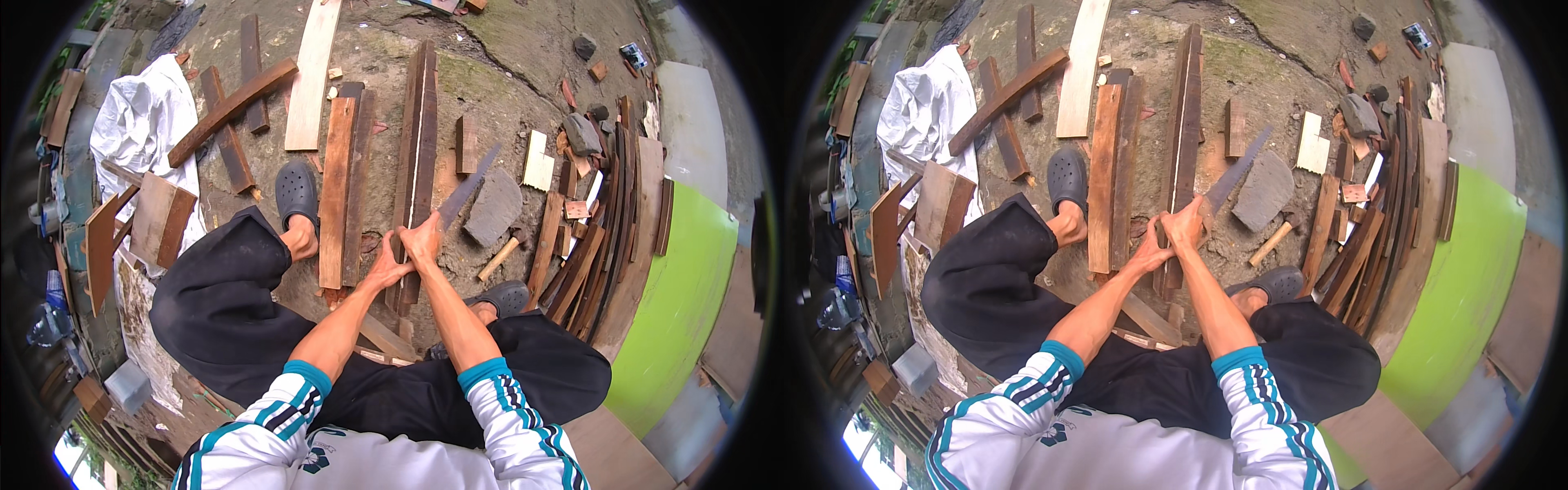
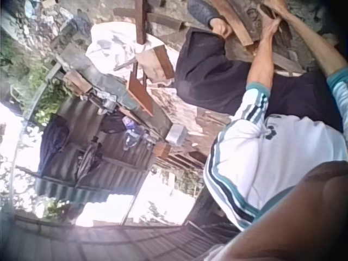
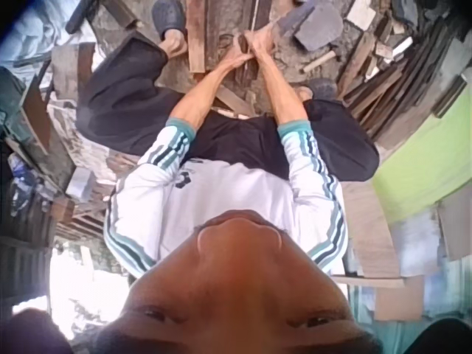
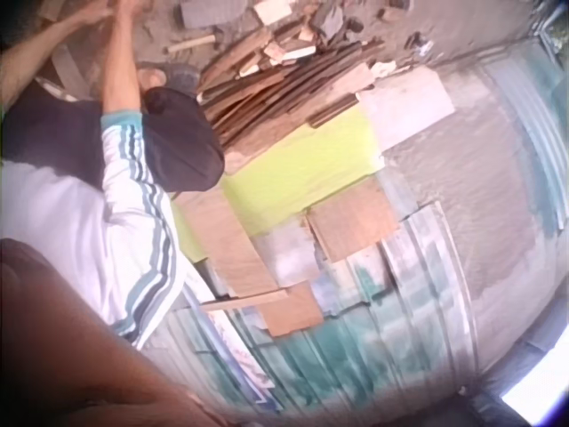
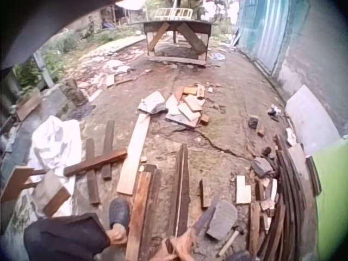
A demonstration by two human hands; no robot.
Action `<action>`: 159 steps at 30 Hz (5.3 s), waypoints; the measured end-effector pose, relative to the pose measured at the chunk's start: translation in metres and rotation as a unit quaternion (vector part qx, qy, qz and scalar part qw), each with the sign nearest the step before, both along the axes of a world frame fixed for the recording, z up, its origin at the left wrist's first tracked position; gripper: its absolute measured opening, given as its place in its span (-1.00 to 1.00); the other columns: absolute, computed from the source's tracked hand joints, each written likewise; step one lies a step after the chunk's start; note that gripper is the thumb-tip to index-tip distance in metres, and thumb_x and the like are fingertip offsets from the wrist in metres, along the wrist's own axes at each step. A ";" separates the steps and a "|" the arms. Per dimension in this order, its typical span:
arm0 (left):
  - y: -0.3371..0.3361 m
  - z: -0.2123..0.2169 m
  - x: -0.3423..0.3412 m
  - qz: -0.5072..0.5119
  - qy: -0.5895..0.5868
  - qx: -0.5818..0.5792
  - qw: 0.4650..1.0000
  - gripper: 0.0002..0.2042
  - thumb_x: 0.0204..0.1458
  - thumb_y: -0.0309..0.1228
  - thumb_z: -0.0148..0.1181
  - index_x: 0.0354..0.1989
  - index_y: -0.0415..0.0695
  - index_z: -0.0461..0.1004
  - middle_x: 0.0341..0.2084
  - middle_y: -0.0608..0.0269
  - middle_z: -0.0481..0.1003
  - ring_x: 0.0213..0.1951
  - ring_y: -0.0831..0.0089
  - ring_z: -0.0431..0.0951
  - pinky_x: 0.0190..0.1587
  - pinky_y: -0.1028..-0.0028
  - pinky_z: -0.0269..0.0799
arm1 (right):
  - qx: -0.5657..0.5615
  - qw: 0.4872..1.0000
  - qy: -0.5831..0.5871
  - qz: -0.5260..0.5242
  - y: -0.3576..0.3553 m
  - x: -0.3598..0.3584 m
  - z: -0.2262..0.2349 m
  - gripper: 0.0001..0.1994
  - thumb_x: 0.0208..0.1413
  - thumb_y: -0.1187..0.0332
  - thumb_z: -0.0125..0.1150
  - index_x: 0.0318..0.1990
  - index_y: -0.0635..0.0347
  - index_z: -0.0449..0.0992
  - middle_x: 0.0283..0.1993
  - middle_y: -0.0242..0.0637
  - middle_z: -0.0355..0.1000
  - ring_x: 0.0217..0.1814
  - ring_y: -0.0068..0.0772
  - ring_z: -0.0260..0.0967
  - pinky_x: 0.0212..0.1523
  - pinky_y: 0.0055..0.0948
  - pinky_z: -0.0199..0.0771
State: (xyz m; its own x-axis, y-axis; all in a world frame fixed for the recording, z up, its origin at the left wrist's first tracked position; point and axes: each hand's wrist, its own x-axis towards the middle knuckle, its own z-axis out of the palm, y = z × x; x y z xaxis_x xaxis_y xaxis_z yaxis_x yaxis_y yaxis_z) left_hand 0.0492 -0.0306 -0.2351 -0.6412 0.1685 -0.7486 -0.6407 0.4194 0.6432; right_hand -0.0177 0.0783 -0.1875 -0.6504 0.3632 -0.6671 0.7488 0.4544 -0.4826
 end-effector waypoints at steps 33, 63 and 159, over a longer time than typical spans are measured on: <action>-0.027 -0.009 -0.152 -0.159 0.014 -0.003 0.987 -0.16 -0.26 -0.07 0.36 0.21 -0.36 0.30 0.12 -0.29 0.41 0.21 -0.01 0.39 0.20 0.23 0.32 | 0.098 0.990 0.091 0.041 -0.034 -0.133 -0.052 -0.42 -0.02 0.25 0.29 0.13 0.27 0.22 -0.22 0.17 0.53 -0.12 0.32 0.49 -0.05 0.10 0.45; -0.009 -0.006 -0.145 0.056 -0.013 0.003 0.998 -0.53 -0.05 -0.39 0.29 0.04 -0.39 0.42 -0.14 -0.09 0.57 -0.11 0.23 0.59 -0.05 0.30 0.49 | -0.436 0.888 0.011 -0.147 -0.005 -0.025 -0.070 -0.36 0.41 -0.07 -0.30 0.38 0.28 0.14 0.38 -0.10 0.19 0.41 -0.27 0.12 0.40 -0.33 0.04; 0.031 -0.015 -0.410 0.136 0.086 -0.239 0.958 -0.65 -0.17 -0.25 0.37 -0.23 -0.22 0.63 -0.11 -0.07 0.59 -0.02 0.04 0.59 -0.01 0.22 0.53 | -0.152 0.984 0.096 0.010 -0.047 -0.114 -0.055 -0.13 -0.11 0.53 0.24 0.41 0.32 -0.05 0.16 0.09 0.40 0.20 -0.01 0.39 0.24 -0.25 0.34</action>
State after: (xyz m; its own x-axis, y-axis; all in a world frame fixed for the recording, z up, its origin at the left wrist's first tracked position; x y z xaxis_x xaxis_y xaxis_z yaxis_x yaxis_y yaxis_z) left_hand -0.3612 0.0006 -0.2497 -0.7341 -0.3575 -0.5773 -0.6693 0.5245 0.5263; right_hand -0.1322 0.0310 -0.2421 -0.7797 0.1527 -0.6072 0.6234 0.2806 -0.7298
